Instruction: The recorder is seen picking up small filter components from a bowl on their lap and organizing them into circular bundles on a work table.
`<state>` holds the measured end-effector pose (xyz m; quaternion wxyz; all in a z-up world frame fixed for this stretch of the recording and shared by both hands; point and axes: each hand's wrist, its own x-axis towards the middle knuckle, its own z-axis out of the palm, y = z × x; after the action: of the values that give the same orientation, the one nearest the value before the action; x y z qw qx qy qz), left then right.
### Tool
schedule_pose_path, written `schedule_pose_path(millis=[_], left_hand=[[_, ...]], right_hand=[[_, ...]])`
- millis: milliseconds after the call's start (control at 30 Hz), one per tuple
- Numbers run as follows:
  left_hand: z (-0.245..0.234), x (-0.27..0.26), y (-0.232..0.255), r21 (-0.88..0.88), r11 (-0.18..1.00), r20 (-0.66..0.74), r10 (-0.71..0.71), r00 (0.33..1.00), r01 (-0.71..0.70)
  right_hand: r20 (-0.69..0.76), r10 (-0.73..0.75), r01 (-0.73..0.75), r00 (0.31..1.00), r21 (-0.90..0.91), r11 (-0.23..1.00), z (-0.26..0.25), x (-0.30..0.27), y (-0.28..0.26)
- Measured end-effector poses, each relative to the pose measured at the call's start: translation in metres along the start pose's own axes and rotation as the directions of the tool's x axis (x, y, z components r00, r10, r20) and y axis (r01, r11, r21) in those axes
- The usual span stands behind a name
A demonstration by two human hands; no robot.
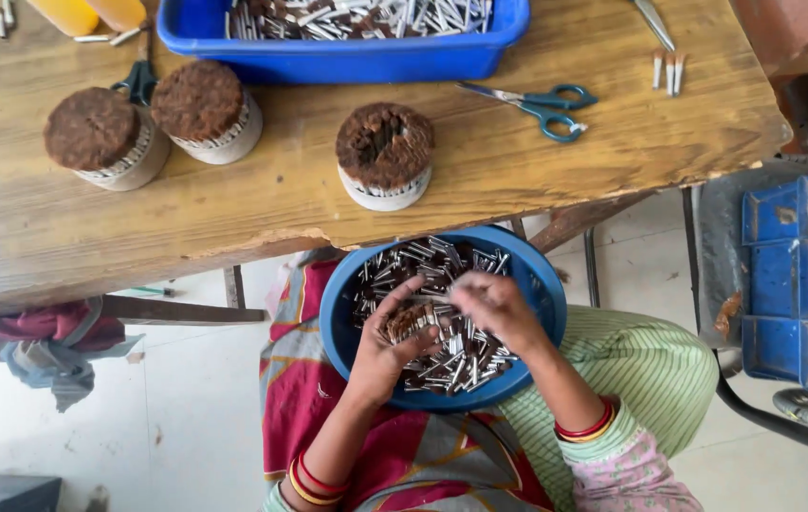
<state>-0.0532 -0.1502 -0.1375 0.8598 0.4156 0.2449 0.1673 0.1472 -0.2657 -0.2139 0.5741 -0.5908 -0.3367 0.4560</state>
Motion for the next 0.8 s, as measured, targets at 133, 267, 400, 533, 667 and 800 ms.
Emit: schedule_pose_path(millis=[133, 267, 400, 533, 667, 800], left_hand=[[-0.005, 0.012, 0.000, 0.077, 0.997, -0.003, 0.020, 1.000, -0.019], [-0.005, 0.001, -0.006, 0.062, 0.998, 0.011, 0.009, 1.000, -0.009], [-0.011, 0.007, -0.006, 0.046, 0.999, 0.042, 0.007, 0.999, -0.009], [-0.004, 0.000, -0.003, 0.086, 0.996, 0.055, 0.019, 0.998, -0.024], [-0.005, 0.008, 0.004, 0.083, 0.996, 0.023, 0.030, 0.999, -0.032], [-0.001, 0.005, 0.001, 0.119, 0.992, 0.023, 0.036, 0.999, -0.038]], right_hand=[[0.079, -0.360, 0.369, 0.929, -0.213, 0.905, 0.013, 0.002, -0.020], [-0.038, -0.075, 0.079, 0.996, 0.107, 0.991, 0.010, -0.002, -0.006], [-0.019, -0.319, 0.319, 0.948, 0.012, 0.948, 0.016, 0.005, -0.014], [-0.161, -0.151, 0.175, 0.975, 0.142, 0.974, 0.016, -0.002, -0.020], [-0.098, -0.153, 0.156, 0.983, 0.029, 0.987, 0.014, 0.005, -0.002], [0.040, -0.141, 0.132, 0.989, 0.174, 0.976, 0.027, 0.002, -0.032]])
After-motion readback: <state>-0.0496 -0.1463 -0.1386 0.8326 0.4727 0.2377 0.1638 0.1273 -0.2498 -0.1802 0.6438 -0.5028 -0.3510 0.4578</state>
